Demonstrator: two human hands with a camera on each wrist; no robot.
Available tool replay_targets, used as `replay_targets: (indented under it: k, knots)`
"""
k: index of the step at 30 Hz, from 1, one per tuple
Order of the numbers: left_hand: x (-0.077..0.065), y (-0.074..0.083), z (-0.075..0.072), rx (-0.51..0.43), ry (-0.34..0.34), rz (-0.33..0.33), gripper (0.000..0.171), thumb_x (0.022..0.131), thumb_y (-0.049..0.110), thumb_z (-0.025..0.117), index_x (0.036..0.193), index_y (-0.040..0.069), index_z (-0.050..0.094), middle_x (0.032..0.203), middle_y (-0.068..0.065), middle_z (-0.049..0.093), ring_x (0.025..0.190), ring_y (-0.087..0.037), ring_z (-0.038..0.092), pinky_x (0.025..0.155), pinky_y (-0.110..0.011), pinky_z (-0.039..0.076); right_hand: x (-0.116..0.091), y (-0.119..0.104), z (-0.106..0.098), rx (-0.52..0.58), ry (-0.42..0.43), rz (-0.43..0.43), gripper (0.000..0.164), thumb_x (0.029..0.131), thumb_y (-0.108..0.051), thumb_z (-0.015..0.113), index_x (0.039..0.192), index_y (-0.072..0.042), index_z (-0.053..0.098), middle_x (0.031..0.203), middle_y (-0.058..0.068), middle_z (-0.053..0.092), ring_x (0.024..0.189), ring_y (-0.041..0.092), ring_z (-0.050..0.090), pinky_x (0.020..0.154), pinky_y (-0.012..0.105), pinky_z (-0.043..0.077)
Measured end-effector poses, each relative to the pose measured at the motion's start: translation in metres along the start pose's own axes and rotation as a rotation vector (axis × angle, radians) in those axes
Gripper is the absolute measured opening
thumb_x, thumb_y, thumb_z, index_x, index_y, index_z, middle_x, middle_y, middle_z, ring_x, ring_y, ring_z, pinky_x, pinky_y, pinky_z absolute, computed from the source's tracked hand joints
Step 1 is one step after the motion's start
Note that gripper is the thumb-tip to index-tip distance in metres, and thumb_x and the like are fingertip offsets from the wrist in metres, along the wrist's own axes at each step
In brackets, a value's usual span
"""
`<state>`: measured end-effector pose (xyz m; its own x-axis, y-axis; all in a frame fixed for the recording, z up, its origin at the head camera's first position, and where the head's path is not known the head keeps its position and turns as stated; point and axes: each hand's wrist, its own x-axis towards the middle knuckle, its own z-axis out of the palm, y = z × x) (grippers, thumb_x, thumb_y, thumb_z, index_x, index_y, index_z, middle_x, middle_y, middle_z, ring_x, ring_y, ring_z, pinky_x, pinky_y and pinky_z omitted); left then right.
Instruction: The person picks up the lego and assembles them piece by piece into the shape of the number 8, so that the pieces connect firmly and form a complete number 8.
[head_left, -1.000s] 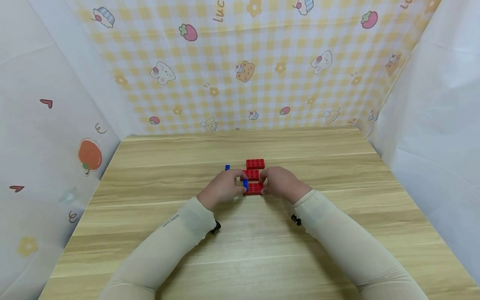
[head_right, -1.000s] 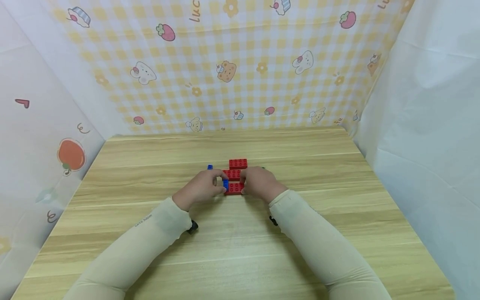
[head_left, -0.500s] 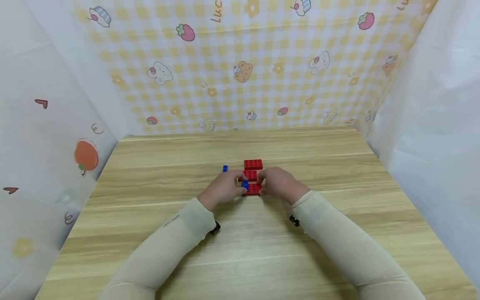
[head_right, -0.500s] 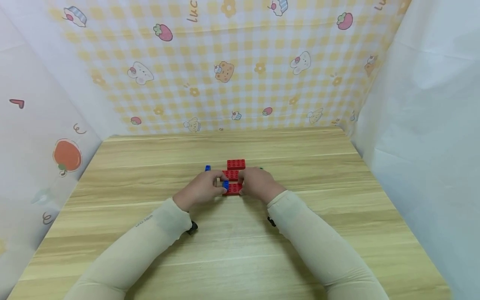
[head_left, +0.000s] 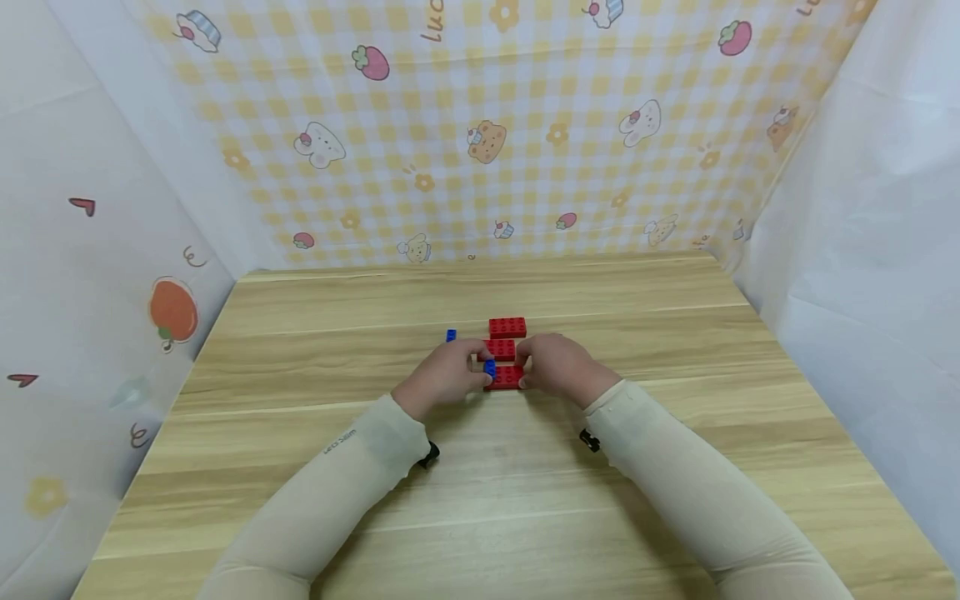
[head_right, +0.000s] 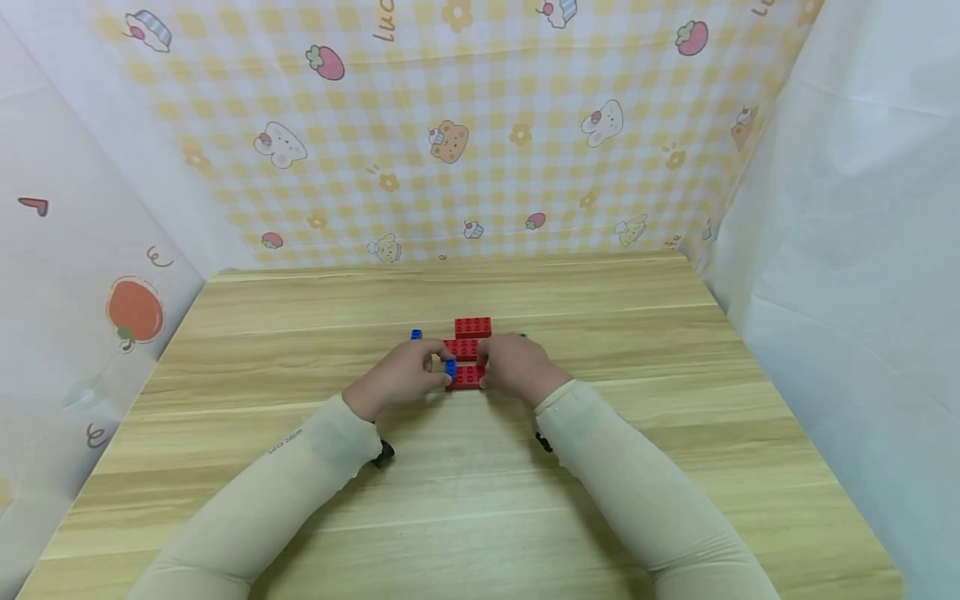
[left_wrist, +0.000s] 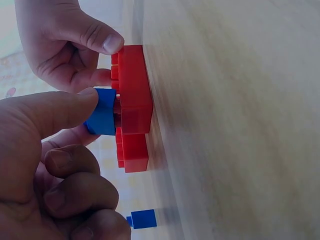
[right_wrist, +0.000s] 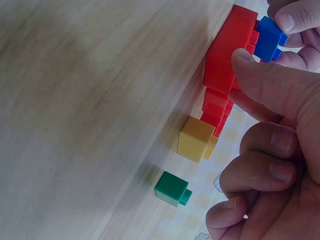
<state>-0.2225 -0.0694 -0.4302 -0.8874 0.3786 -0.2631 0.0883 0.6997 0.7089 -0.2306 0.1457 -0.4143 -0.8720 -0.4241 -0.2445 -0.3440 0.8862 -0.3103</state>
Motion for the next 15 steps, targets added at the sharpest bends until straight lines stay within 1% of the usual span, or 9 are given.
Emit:
replay_targets:
  k: [5, 10, 15]
  knots:
    - [-0.0011, -0.0014, -0.0013, -0.016, 0.003, -0.007, 0.020, 0.098, 0.020, 0.076, 0.116, 0.017, 0.068, 0.071, -0.002, 0.056, 0.060, -0.017, 0.052, 0.058, -0.031, 0.044, 0.0003, 0.0004, 0.0003, 0.007, -0.001, 0.001, 0.021, 0.091, -0.021, 0.085, 0.108, -0.014, 0.074, 0.097, 0.000, 0.073, 0.084, 0.018, 0.063, 0.083, 0.039, 0.057]
    - [-0.0005, -0.0025, -0.0007, -0.011, 0.001, 0.010, 0.022, 0.098, 0.021, 0.076, 0.119, 0.017, 0.068, 0.073, -0.002, 0.058, 0.062, -0.017, 0.053, 0.058, -0.031, 0.045, 0.0007, 0.0008, 0.0008, 0.009, 0.003, 0.009, 0.020, 0.091, -0.021, 0.085, 0.107, -0.014, 0.075, 0.098, 0.001, 0.073, 0.084, 0.018, 0.063, 0.084, 0.040, 0.057]
    - [-0.0014, -0.0035, -0.0012, -0.041, 0.007, 0.003, 0.027, 0.097, 0.022, 0.078, 0.122, 0.017, 0.069, 0.072, -0.004, 0.057, 0.060, -0.018, 0.052, 0.058, -0.032, 0.044, 0.0013, 0.0012, 0.0017, 0.016, 0.007, -0.003, 0.019, 0.091, -0.021, 0.085, 0.106, -0.015, 0.074, 0.102, 0.002, 0.074, 0.085, 0.018, 0.063, 0.084, 0.040, 0.057]
